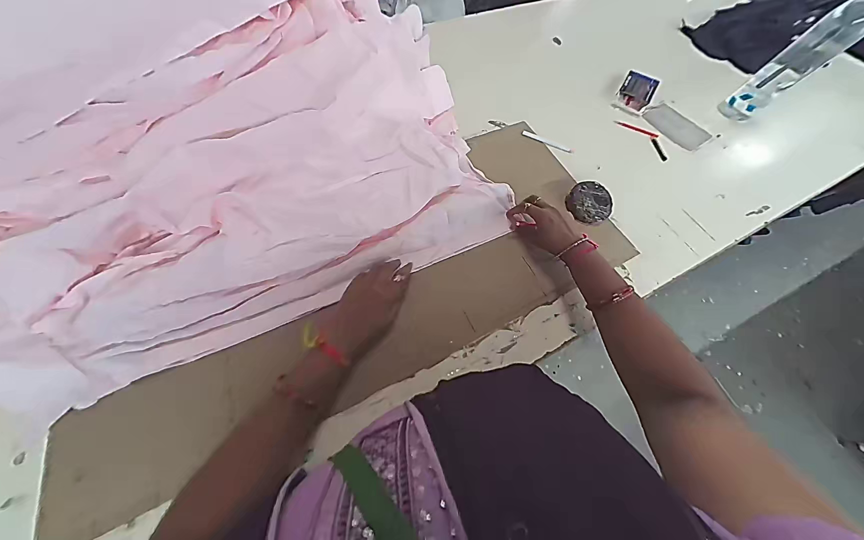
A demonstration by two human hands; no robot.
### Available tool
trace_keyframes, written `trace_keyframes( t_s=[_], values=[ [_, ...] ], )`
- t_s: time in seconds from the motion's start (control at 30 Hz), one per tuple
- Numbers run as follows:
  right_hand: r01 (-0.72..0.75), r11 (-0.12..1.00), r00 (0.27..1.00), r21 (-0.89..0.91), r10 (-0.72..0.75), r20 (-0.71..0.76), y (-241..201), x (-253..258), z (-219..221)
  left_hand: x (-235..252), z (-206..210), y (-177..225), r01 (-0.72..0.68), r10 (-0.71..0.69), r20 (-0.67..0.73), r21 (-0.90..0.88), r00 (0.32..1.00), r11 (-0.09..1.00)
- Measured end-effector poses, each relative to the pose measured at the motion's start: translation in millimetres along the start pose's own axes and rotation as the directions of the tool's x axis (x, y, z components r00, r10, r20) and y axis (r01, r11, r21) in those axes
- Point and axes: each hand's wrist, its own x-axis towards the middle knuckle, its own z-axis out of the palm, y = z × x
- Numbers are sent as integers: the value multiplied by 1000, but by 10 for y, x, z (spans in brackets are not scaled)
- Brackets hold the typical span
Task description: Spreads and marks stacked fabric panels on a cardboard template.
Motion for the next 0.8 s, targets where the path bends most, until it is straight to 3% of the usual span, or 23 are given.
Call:
trace_keyframes(
  t_s=[0.07,0.13,0.23,0.37,0.63,0.73,0.8],
  values=[
    [49,996,999,-71,-50,-13,137,-28,-27,292,32,63,47,-54,104,69,993,997],
    [49,992,999,-120,-49,4,171,-34,-69,423,39,39,9,-19,85,115,996,993],
    [47,995,998,-93,-50,-27,178,-20,-70,461,116,-80,-126,132,-29,161,991,979],
    [-9,1000,999,-21,8,-32,441,184,-77,514,74,-253,-127,131,-83,52,988,991],
    [-218,974,976,-68,218,-4,192,249,-146,494,373,-424,-217,214,-326,30,921,976],
    [-230,972,973,-49,230,9,138,242,-184,500,342,-398,-177,162,-316,-17,935,984],
    [-244,970,970,17,244,10,155,248,-200,527,213,-366,-63,42,-200,-101,979,993]
  ],
)
